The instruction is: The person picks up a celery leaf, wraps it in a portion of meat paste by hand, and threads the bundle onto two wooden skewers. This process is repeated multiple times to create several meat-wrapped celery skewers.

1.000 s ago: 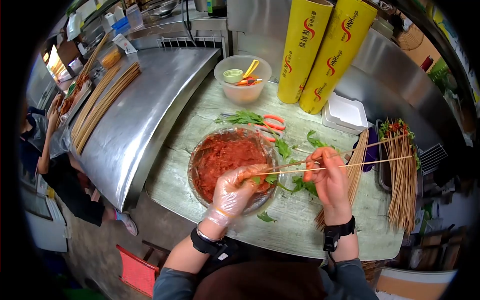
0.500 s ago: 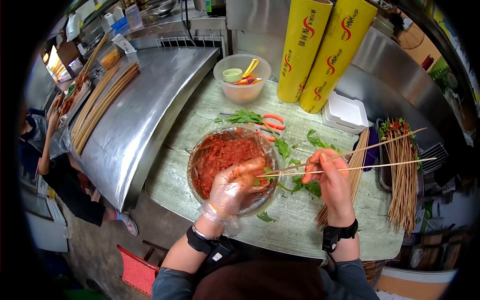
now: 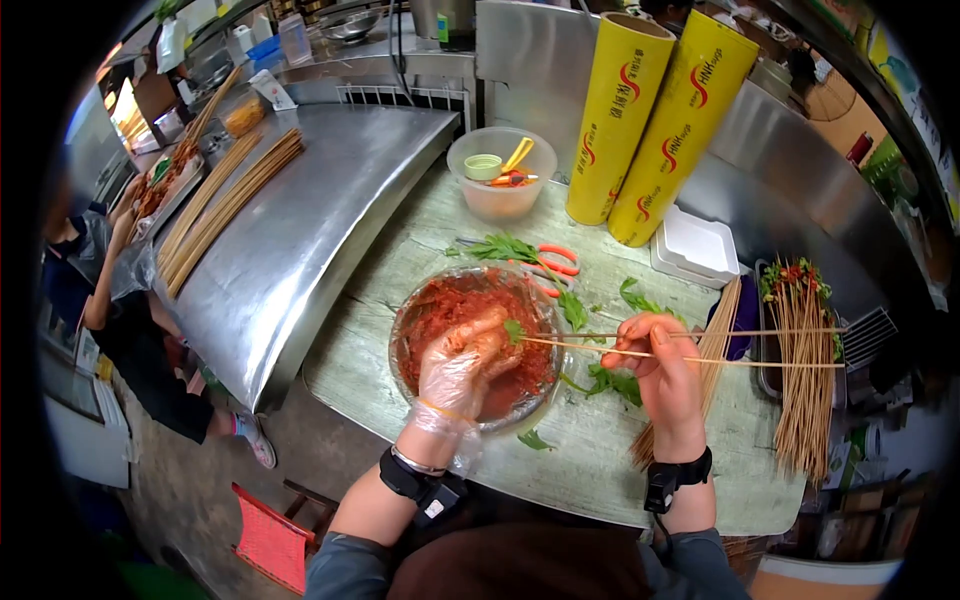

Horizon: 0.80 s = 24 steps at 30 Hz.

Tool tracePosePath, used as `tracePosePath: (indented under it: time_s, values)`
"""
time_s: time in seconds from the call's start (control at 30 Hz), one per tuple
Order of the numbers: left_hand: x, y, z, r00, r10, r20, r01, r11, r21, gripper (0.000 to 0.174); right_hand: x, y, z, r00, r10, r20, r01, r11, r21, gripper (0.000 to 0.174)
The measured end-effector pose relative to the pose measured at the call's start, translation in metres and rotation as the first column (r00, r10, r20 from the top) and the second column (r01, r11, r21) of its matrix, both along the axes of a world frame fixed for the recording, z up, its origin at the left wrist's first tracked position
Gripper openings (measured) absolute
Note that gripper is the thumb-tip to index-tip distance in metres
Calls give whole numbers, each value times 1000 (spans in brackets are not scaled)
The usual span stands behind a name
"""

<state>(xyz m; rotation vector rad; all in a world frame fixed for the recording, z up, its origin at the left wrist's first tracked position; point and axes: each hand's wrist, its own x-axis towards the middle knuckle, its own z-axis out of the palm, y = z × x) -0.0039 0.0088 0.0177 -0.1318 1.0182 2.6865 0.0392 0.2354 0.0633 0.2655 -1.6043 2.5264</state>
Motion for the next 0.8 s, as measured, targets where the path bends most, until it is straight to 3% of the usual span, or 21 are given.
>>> tracePosePath:
  time_s: [0.4,0.6,0.8]
  values:
    - [1,-1,6,992,74,98,-88,986,144,32,1,-19,-10,994,20,-110,-6,992,129,26]
    - [2,-5,5,991,-22,133,-20,951,309,33,1,-23,-14,990,60,-124,-59,998,8,25]
    - [5,-3,5,989,-47,137,-6,932,361,33,0,-29,-24,996,42,-77,-51,992,-116,25]
